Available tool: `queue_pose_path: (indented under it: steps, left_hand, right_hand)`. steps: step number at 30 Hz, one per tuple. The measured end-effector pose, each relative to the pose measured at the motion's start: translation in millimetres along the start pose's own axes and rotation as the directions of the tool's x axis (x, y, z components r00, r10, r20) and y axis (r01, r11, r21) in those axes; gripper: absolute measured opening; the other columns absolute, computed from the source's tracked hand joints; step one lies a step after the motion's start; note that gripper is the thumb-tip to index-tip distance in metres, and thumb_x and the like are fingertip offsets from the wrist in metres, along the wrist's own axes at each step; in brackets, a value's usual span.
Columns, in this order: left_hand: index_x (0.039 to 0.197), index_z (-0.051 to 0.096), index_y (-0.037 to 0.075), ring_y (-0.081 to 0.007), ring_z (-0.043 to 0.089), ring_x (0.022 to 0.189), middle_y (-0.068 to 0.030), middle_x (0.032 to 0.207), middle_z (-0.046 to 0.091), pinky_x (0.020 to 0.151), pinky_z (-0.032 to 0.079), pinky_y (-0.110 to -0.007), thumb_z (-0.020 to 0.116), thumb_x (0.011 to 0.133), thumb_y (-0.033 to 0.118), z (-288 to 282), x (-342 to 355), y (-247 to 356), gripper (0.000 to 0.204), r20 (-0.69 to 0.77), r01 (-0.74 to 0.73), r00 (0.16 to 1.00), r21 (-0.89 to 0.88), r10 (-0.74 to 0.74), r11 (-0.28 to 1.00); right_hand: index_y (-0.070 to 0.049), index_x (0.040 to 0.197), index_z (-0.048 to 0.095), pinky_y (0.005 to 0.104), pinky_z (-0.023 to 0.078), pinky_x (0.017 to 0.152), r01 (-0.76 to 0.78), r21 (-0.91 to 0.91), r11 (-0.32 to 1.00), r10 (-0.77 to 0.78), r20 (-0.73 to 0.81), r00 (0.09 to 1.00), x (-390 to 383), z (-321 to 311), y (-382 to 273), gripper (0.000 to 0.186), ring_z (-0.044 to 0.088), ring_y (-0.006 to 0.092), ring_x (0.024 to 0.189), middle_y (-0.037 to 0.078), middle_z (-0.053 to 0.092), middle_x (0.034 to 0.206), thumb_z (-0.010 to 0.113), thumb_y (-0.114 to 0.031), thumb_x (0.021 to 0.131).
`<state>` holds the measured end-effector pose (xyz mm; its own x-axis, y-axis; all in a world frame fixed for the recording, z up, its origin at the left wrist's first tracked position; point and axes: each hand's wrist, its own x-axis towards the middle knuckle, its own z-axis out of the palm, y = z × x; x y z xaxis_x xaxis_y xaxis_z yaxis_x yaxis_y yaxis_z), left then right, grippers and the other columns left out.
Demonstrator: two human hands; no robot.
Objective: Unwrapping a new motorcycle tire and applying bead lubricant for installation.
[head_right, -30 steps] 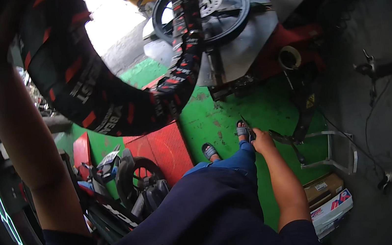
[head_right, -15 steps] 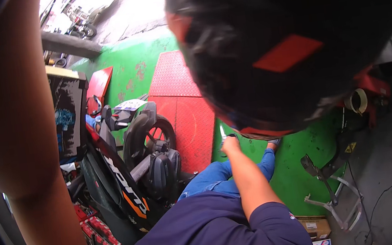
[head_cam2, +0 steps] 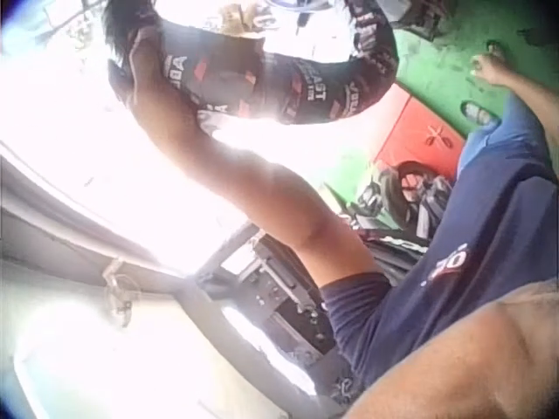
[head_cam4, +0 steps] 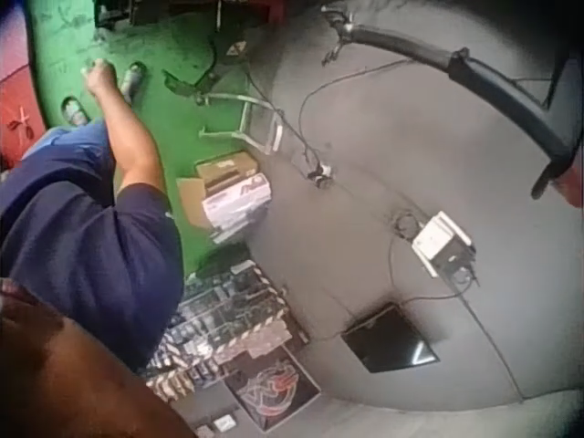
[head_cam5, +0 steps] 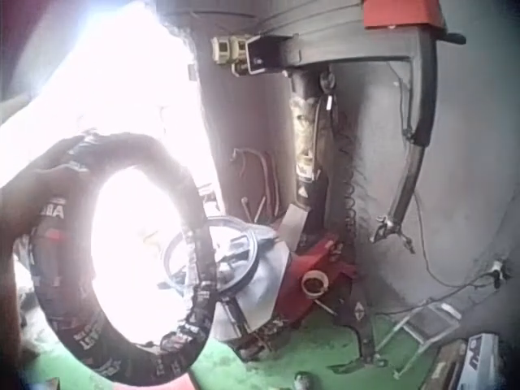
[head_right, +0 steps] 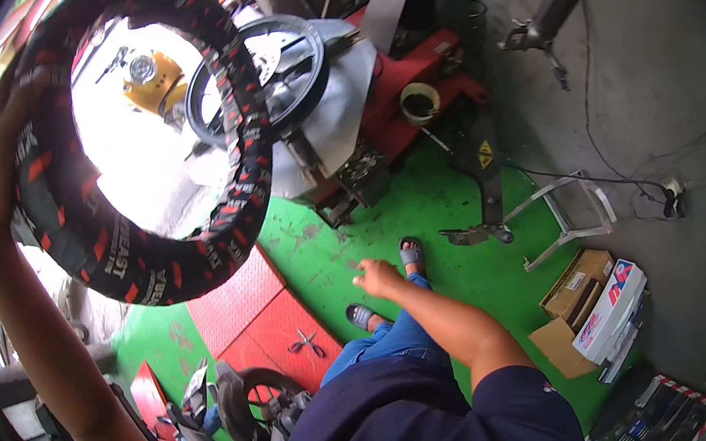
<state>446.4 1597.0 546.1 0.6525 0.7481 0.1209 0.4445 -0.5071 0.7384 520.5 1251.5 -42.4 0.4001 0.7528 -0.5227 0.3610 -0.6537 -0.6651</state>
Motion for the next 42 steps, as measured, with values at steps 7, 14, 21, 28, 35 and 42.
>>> queue_pose_path:
  steps: [7, 14, 21, 28, 35, 42]
  left_hand:
    - [0.156, 0.038, 0.005, -0.0201, 0.07, 0.093, -0.0164, 0.123, 0.066, 0.083, 0.056, -0.031, 0.074, 0.084, 0.036, 11.8, -8.0, 64.7, 0.086, -0.06, -0.048, 0.997, 0.055, 0.051, 0.997]
    - [0.157, 0.038, 0.009, -0.0247, 0.069, 0.105, -0.0209, 0.125, 0.067, 0.093, 0.052, -0.035, 0.075, 0.082, 0.04, 26.8, -17.6, 80.3, 0.089, -0.146, -0.032, 0.988, 0.105, 0.047, 0.994]
    - [0.153, 0.044, 0.006, -0.0298, 0.064, 0.121, -0.0242, 0.132, 0.064, 0.104, 0.045, -0.038, 0.062, 0.096, 0.042, 21.9, -38.9, 67.6, 0.07, -0.288, -0.034, 0.953, 0.213, 0.096, 0.976]
    - [0.159, 0.034, 0.007, -0.0267, 0.057, 0.128, -0.0193, 0.146, 0.053, 0.108, 0.044, -0.037, 0.054, 0.103, 0.033, 29.4, -63.6, 56.6, 0.065, -0.238, -0.056, 0.97, 0.013, 0.058, 0.998]
    - [0.159, 0.032, 0.006, -0.0325, 0.049, 0.137, -0.0225, 0.154, 0.043, 0.114, 0.038, -0.042, 0.051, 0.104, 0.029, 36.3, -96.7, 36.6, 0.063, -0.254, -0.174, 0.946, 0.126, 0.201, 0.977]
    - [0.161, 0.028, 0.008, -0.0382, 0.045, 0.14, -0.0263, 0.155, 0.04, 0.115, 0.036, -0.048, 0.052, 0.101, 0.046, 43.9, -148.3, 10.9, 0.075, -0.259, -0.237, 0.929, 0.133, 0.264, 0.962]
  right_hand:
    - [0.0, 0.114, 0.069, 0.0329, 0.056, 0.079, 0.532, 0.42, 0.735, -0.286, -0.52, 0.805, -4.5, -225.4, -162.1, 0.026, 0.073, 0.02, 0.088, 0.014, 0.075, 0.095, 0.068, -0.02, 0.098]
    - [0.003, 0.134, 0.058, 0.032, 0.048, 0.1, 0.436, 0.843, 0.316, -0.782, -0.028, 0.622, 2.2, -259.3, -370.1, 0.064, 0.064, 0.0144, 0.112, 0.012, 0.069, 0.122, 0.042, -0.053, 0.108]
    - [0.002, 0.14, 0.05, 0.0348, 0.051, 0.098, 0.046, 0.995, -0.085, -0.785, -0.095, 0.612, -86.3, -276.1, -464.6, 0.063, 0.065, 0.0191, 0.11, 0.013, 0.065, 0.124, 0.031, -0.051, 0.11]
    - [-0.005, 0.118, 0.063, 0.0362, 0.056, 0.088, -0.322, 0.9, -0.295, -0.819, -0.065, 0.57, -79.2, -307.9, -481.6, 0.038, 0.07, 0.0208, 0.091, 0.01, 0.071, 0.101, 0.041, -0.034, 0.107]
    - [-0.005, 0.111, 0.067, 0.0385, 0.058, 0.082, -0.279, 0.858, -0.431, -0.741, -0.16, 0.653, -78.2, -311.2, -485.2, 0.045, 0.071, 0.0222, 0.084, 0.01, 0.073, 0.095, 0.043, -0.042, 0.108]
    - [-0.003, 0.119, 0.064, 0.0353, 0.058, 0.09, -0.074, 0.941, -0.331, -0.705, -0.194, 0.682, -105.4, -264.6, -458.8, 0.045, 0.071, 0.0188, 0.097, 0.009, 0.072, 0.11, 0.058, -0.045, 0.103]
